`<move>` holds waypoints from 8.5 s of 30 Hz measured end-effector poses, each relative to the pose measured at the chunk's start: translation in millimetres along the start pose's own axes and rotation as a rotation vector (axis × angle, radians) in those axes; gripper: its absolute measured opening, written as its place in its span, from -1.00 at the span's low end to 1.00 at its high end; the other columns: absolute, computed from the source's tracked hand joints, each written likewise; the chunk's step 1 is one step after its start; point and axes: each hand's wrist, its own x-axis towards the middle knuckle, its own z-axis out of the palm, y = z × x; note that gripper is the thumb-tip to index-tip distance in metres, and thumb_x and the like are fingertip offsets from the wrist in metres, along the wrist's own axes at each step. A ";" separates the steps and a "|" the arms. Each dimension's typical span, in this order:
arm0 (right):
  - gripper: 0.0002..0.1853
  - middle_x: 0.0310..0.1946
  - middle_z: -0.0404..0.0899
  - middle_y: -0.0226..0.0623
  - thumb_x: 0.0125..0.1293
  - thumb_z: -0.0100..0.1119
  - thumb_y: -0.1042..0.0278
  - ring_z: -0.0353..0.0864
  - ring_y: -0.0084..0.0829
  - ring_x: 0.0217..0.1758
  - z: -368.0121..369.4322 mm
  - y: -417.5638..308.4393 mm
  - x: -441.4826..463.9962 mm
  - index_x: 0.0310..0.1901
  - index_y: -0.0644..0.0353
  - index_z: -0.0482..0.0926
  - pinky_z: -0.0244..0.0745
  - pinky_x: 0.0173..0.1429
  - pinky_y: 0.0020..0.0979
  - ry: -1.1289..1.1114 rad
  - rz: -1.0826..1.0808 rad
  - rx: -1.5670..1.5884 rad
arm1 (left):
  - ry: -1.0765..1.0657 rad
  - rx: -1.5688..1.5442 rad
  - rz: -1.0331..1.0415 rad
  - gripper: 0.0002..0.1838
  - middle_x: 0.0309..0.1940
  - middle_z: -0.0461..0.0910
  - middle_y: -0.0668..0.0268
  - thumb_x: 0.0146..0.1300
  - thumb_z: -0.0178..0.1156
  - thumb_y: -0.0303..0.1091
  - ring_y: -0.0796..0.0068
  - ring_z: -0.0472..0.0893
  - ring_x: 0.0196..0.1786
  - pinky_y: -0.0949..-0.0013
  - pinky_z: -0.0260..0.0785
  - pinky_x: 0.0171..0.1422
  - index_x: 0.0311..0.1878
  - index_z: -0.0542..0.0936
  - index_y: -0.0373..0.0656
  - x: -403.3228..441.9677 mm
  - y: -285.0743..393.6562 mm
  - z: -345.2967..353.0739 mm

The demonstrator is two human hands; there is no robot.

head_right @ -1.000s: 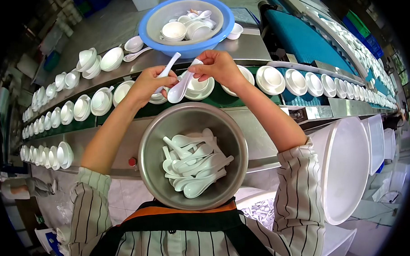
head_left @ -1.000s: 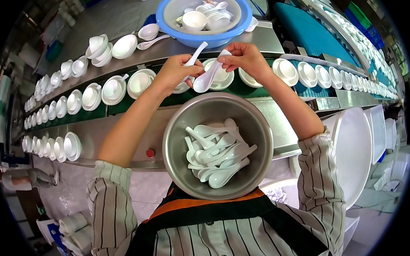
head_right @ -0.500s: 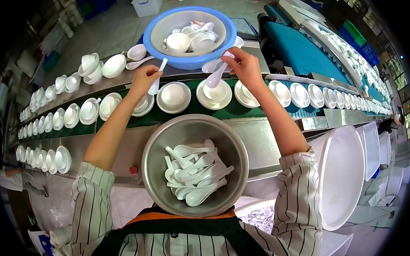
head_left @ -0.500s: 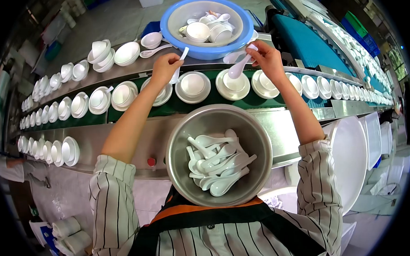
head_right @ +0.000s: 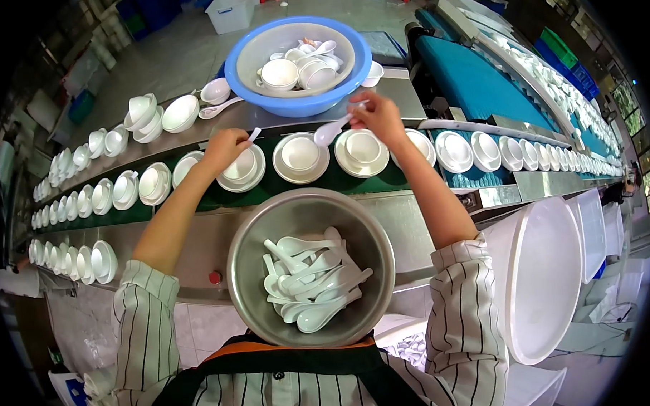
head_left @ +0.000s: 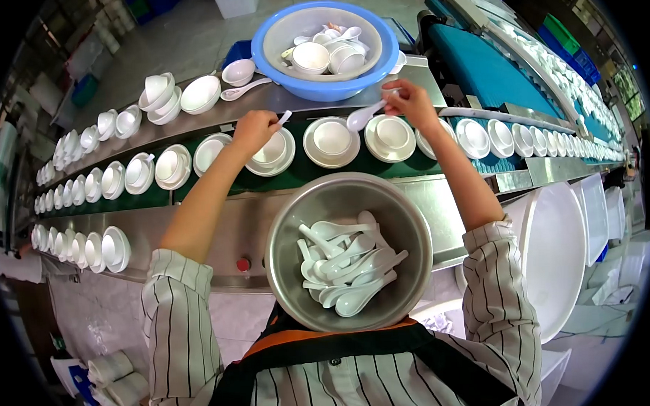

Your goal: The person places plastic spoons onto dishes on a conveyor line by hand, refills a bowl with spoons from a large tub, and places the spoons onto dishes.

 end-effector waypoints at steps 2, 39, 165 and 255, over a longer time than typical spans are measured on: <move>-0.86 -0.47 0.59 -0.26 0.26 0.17 0.50 0.61 -0.56 -0.45 -13.8 1.5 8.8 -0.18 0.35 0.53 0.59 -0.32 -0.56 0.084 -0.086 -0.008 | -0.092 0.003 -0.119 -0.79 -0.37 0.61 0.13 0.07 0.29 -0.27 0.20 0.59 -0.32 0.22 0.38 -0.21 -0.43 0.64 -0.26 -2.8 12.7 -19.5; -0.81 -0.40 0.60 -0.16 0.08 0.25 0.33 0.61 -0.13 -0.28 13.5 21.6 -1.6 -0.23 0.07 0.64 0.52 -0.15 -0.19 -0.269 -0.431 -1.147 | -0.588 -0.876 -0.076 -0.88 -0.39 0.61 0.43 0.15 0.28 -0.41 0.69 0.54 -0.32 0.57 0.38 -0.18 -0.27 0.64 -0.21 -95.3 155.6 -86.4; -0.83 -0.44 0.63 -0.19 0.25 0.16 0.48 0.68 -0.48 -0.35 -32.1 -52.1 -67.9 -0.27 0.41 0.44 0.58 -0.28 -0.52 0.258 -0.196 -0.018 | -0.092 -0.940 -0.233 -0.85 -0.54 0.55 0.24 0.30 0.02 -0.42 0.59 0.49 -0.56 0.55 0.37 -0.48 -0.22 0.44 -0.33 -52.0 158.2 -77.6; -0.94 -0.43 0.64 -0.32 0.21 0.16 0.56 0.61 -0.62 -0.38 -37.0 -44.5 -47.9 -0.28 0.31 0.56 0.58 -0.23 -0.55 0.097 -0.252 -0.027 | -0.004 -0.337 0.170 -0.69 -0.32 0.56 0.22 0.05 0.33 -0.20 0.31 0.55 -0.10 0.24 0.40 -0.08 -0.29 0.58 -0.28 -78.1 246.5 -56.3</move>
